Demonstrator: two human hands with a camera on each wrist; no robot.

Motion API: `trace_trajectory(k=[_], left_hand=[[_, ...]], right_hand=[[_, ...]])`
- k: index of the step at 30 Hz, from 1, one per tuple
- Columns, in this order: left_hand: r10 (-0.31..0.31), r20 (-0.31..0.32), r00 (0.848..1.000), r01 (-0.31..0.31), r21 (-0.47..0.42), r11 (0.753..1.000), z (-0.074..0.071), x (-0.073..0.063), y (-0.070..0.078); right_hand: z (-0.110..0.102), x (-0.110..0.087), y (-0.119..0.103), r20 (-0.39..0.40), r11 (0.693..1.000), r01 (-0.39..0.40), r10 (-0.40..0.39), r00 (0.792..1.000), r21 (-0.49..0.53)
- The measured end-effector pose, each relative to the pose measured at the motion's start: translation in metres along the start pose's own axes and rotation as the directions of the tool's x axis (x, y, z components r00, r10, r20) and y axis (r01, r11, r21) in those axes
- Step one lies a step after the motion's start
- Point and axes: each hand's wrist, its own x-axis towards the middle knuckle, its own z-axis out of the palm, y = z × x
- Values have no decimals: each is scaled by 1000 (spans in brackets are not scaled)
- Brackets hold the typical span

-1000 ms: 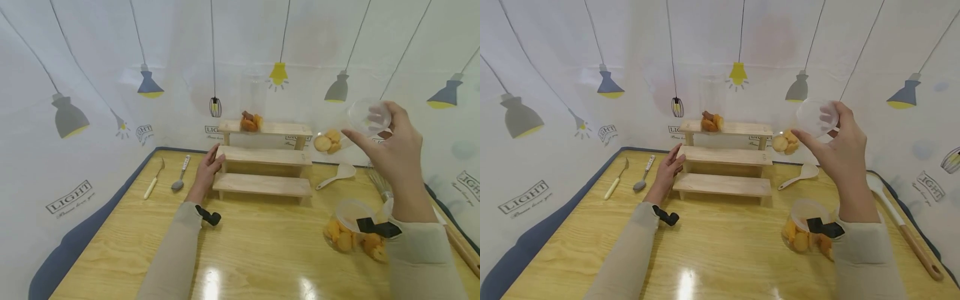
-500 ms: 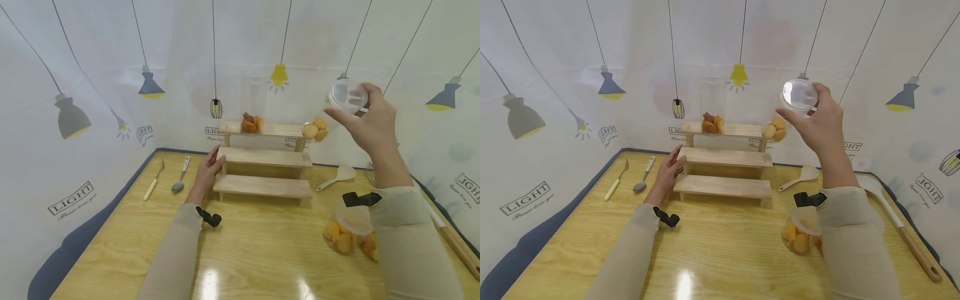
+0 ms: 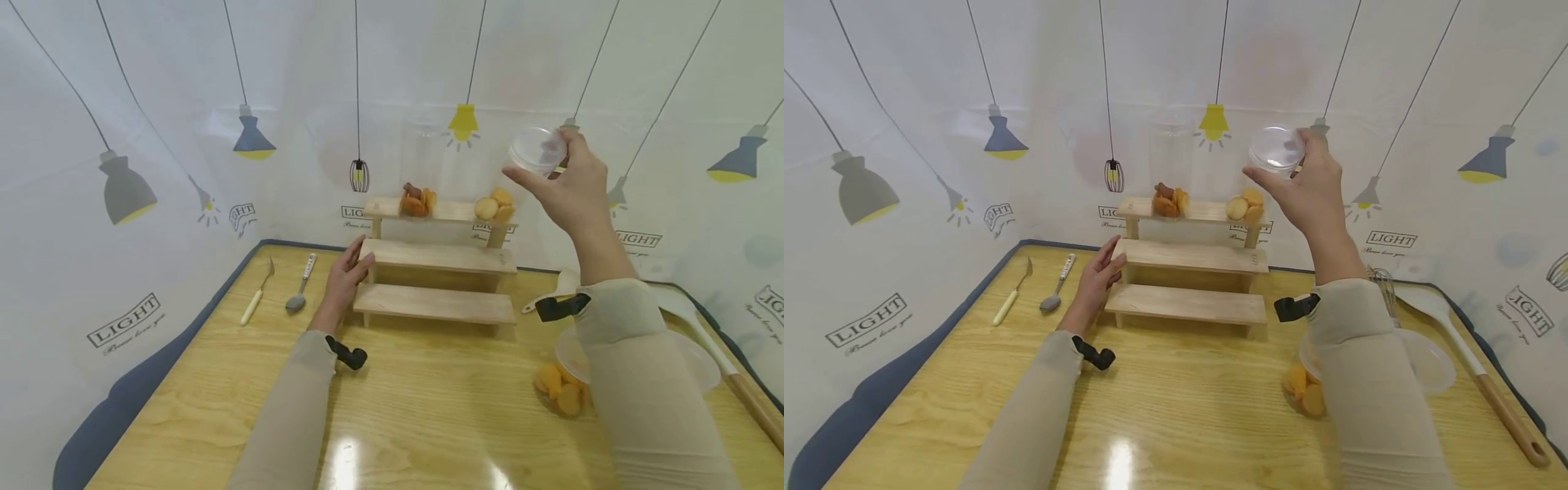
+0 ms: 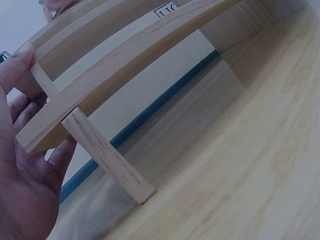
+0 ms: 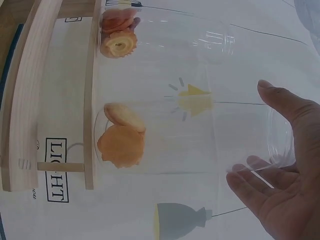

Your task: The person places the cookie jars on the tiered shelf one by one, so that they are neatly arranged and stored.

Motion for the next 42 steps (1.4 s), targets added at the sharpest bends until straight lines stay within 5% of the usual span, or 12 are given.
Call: trace_trajectory(k=[14,27,42], left_hand=[[-25,18,1000,26,-61,998,2,3,3],[-38,46,998,38,-6,999,8,-13,33],[-45,43,998,45,-19,999,5,-13,32]], right_hand=[[15,14,-11,24,999,-29,28,999,29],[47,26,-10,72,991,-30,21,997,130],[89,23,16,219,989,-128,109,970,75]])
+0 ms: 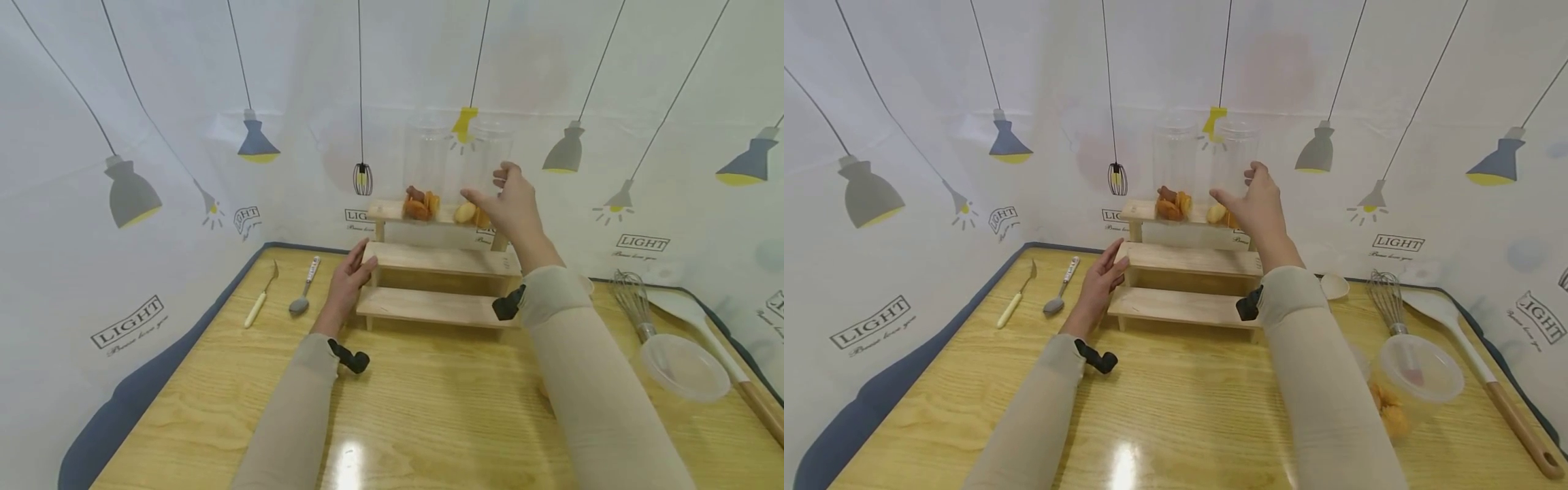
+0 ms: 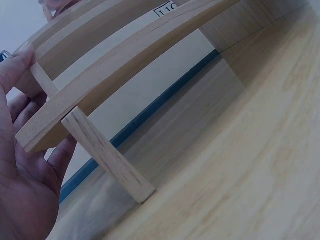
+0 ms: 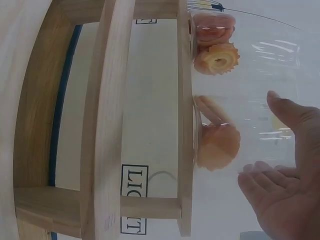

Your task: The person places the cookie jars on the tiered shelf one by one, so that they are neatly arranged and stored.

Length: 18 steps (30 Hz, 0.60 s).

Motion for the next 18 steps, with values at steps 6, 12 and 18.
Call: trace_trajectory(k=[6,12,18], left_hand=[[-3,-1,1000,3,-6,1000,-2,3,-7],[2,-24,1000,-3,-15,1000,-6,10,-31],[17,-37,999,-18,-11,1000,-6,14,-31]], right_hand=[[-2,-2,-2,53,999,-29,31,998,-39],[-5,-6,-3,133,990,-58,75,988,-128],[-13,-6,-7,176,982,-43,76,981,-185]])
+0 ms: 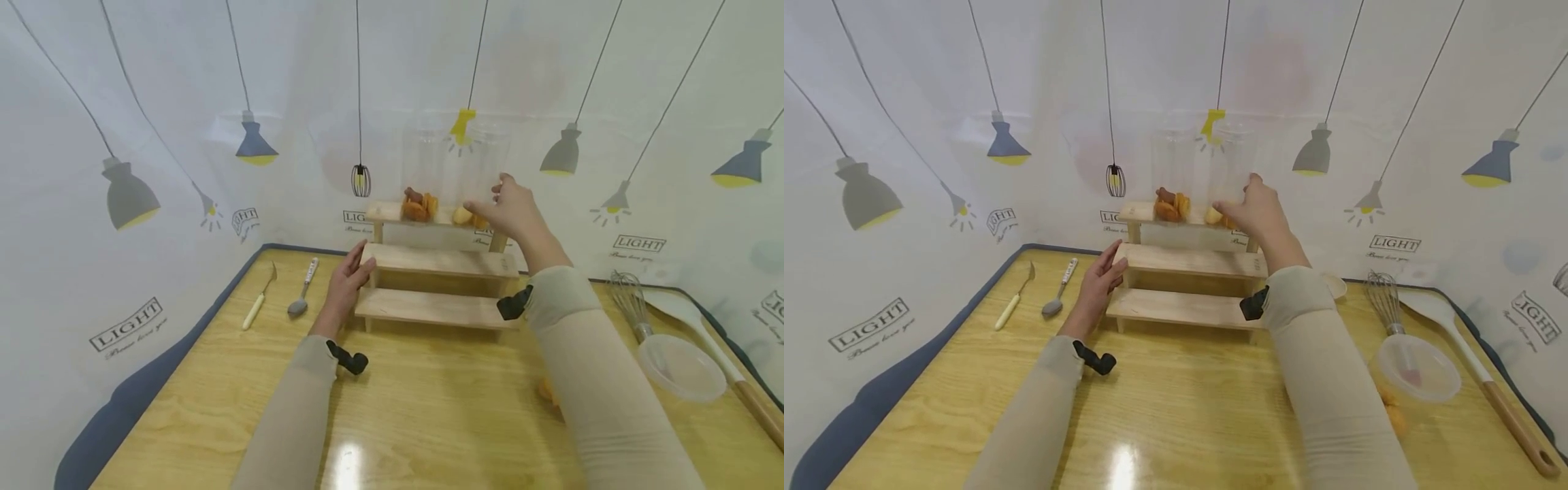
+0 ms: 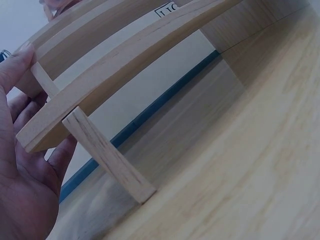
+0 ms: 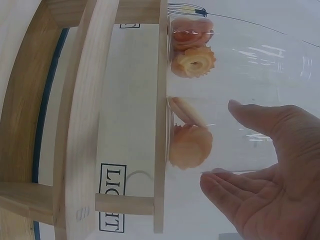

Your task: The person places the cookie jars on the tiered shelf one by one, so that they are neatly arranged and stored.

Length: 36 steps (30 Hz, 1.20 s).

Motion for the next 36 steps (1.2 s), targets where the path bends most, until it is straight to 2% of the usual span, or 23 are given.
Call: trace_trajectory(k=[5,12,23,36], left_hand=[[-16,20,1000,16,-12,1000,0,0,7],[-23,30,999,23,10,1000,7,-12,34],[-11,35,999,12,-2,1000,7,-12,35],[-26,31,999,25,18,1000,8,-15,34]], right_hand=[[-7,-1,0,11,1000,4,-4,1000,-13],[-17,-6,-1,-5,999,26,-26,1000,-33],[-32,-20,-2,-7,999,31,-31,999,-10],[-45,-35,14,-50,993,84,-88,995,-77]])
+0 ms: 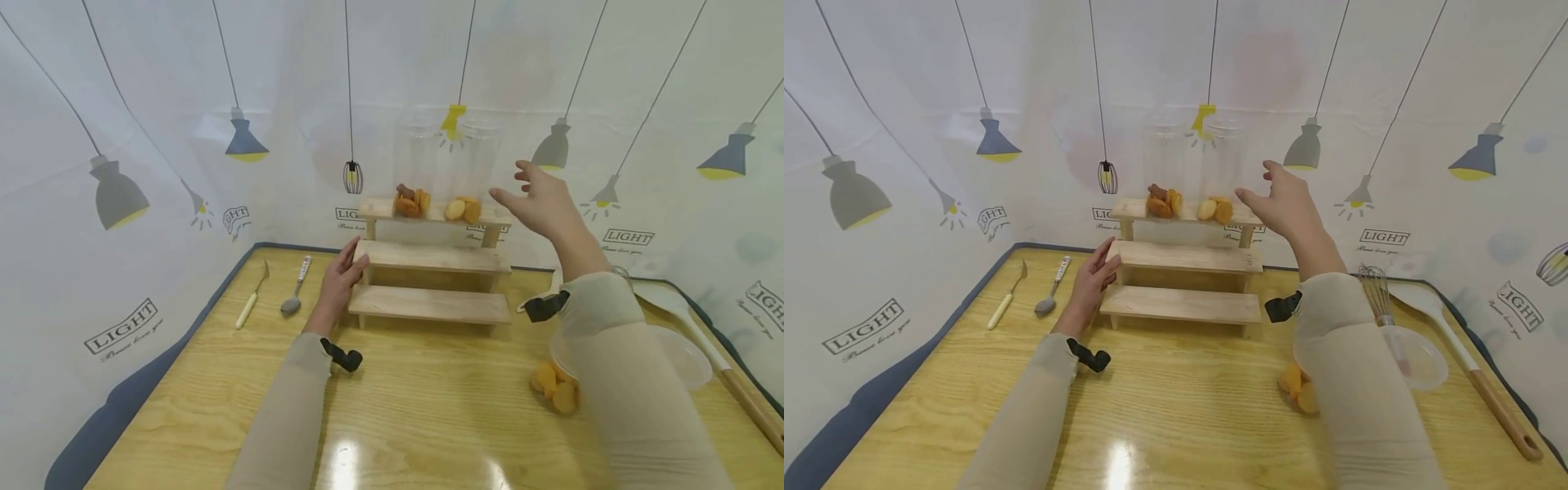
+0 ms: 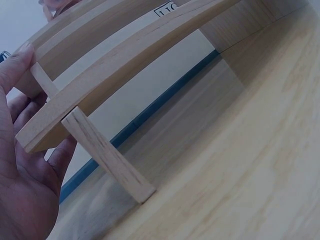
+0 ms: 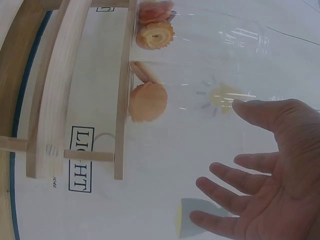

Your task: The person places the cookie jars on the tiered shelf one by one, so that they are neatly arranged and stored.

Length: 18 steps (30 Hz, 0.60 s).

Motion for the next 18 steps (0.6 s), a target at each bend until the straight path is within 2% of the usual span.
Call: trace_trajectory(k=[7,11,14,18], left_hand=[[-8,-3,1000,8,-2,1000,1,0,0],[-3,-11,1000,3,-28,1000,-3,7,-12],[-1,-21,1000,1,-13,1000,-5,12,-24],[19,-32,999,-18,32,999,-6,13,-32]], right_hand=[[-10,-20,8,-16,1000,12,-12,1000,-12],[-16,-35,16,-38,1000,9,-10,999,-27],[-21,-49,24,-49,999,14,-16,999,-40],[-29,-69,39,-54,998,19,-22,998,-57]])
